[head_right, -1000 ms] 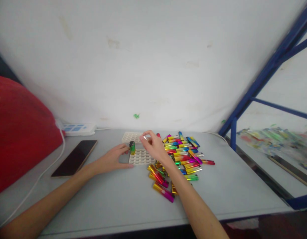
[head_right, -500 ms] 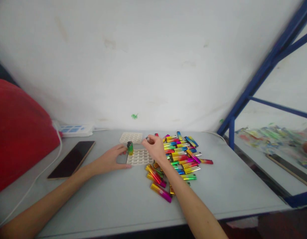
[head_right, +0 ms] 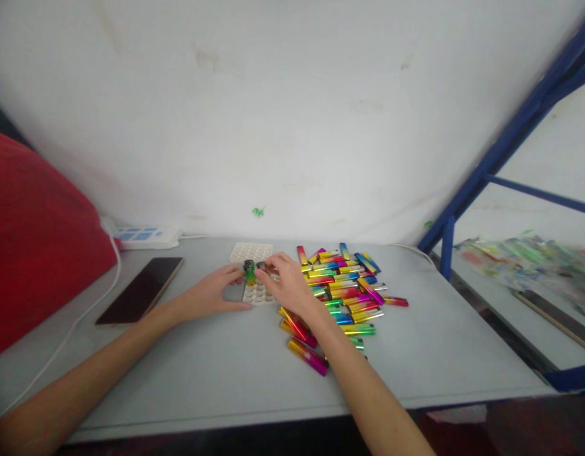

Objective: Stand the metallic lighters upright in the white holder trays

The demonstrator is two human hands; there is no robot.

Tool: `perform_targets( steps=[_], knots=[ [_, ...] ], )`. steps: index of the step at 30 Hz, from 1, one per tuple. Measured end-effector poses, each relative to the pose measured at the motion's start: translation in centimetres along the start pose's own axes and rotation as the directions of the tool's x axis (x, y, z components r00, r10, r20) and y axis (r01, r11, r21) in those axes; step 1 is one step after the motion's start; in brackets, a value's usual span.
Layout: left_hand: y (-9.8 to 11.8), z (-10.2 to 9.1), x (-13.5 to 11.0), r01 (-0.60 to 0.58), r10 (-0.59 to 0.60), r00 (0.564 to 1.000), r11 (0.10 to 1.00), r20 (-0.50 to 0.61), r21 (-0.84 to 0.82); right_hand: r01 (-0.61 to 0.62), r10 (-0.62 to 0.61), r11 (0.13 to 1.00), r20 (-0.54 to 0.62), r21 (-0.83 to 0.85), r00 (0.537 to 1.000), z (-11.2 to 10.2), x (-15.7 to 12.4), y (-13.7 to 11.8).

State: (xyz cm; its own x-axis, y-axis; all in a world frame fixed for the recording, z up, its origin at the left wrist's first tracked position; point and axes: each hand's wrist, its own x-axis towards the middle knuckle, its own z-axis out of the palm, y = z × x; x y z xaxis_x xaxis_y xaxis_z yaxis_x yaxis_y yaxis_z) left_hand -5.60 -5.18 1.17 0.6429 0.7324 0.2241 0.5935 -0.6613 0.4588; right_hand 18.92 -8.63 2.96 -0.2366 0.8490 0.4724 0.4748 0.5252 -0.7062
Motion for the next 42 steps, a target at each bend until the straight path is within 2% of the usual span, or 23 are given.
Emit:
perform_targets(
  steps=[4,6,11,17,21,23,25,28,32,35,38,42],
  knots=[
    [0.0,0.1,0.0,-0.012,0.012,1.000,1.000,0.007,-0.001,0.102,-0.096,0.982,0.048,-0.157,0.994,0.3,-0.3,-0.6],
    [0.1,0.0,0.0,-0.017,0.017,1.000,1.000,0.012,0.002,0.084,-0.069,0.981,0.095,-0.172,0.993,0.5,-0.3,-0.9],
    [0.1,0.0,0.0,-0.039,0.039,0.999,0.999,0.010,-0.005,0.067,-0.046,0.984,0.128,-0.165,0.991,1.0,-0.3,-0.8],
    [-0.2,0.2,0.0,-0.038,0.038,0.999,0.999,0.012,0.003,0.078,0.007,0.931,0.231,-0.356,0.973,1.1,-0.2,-1.3],
    [0.0,0.1,0.0,-0.039,0.039,0.999,0.999,0.010,0.002,0.084,0.061,0.833,0.241,-0.546,0.969,1.3,-0.1,-2.4],
    [0.1,0.1,0.0,-0.037,0.037,0.999,0.999,0.014,0.001,0.104,0.055,0.830,0.265,-0.549,0.963,1.1,0.0,-2.4],
    [0.2,0.0,0.0,-0.026,0.026,1.000,1.000,0.009,0.003,0.103,0.023,0.866,0.246,-0.489,0.969,0.3,0.1,-1.9],
    [0.1,0.1,0.1,-0.020,0.020,1.000,1.000,0.001,0.008,0.046,0.013,0.888,0.125,-0.458,0.992,-1.6,0.4,-0.2],
    [-0.2,0.2,0.1,-0.007,0.006,1.000,1.000,0.014,0.022,-0.099,0.153,0.785,0.037,-0.612,0.988,-3.4,0.7,2.2],
    [-0.1,0.1,0.1,-0.002,0.002,1.000,1.000,0.015,0.024,-0.135,0.218,0.724,0.038,-0.676,0.975,-3.4,0.8,3.2],
    [0.1,0.0,0.1,-0.004,0.004,1.000,1.000,0.010,0.019,-0.146,0.264,0.715,0.071,-0.684,0.962,-2.8,1.1,3.4],
    [0.3,-0.1,0.0,-0.002,0.002,1.000,1.000,0.009,0.013,-0.221,0.339,0.723,0.058,-0.654,0.939,-2.4,1.6,3.3]
  ],
)
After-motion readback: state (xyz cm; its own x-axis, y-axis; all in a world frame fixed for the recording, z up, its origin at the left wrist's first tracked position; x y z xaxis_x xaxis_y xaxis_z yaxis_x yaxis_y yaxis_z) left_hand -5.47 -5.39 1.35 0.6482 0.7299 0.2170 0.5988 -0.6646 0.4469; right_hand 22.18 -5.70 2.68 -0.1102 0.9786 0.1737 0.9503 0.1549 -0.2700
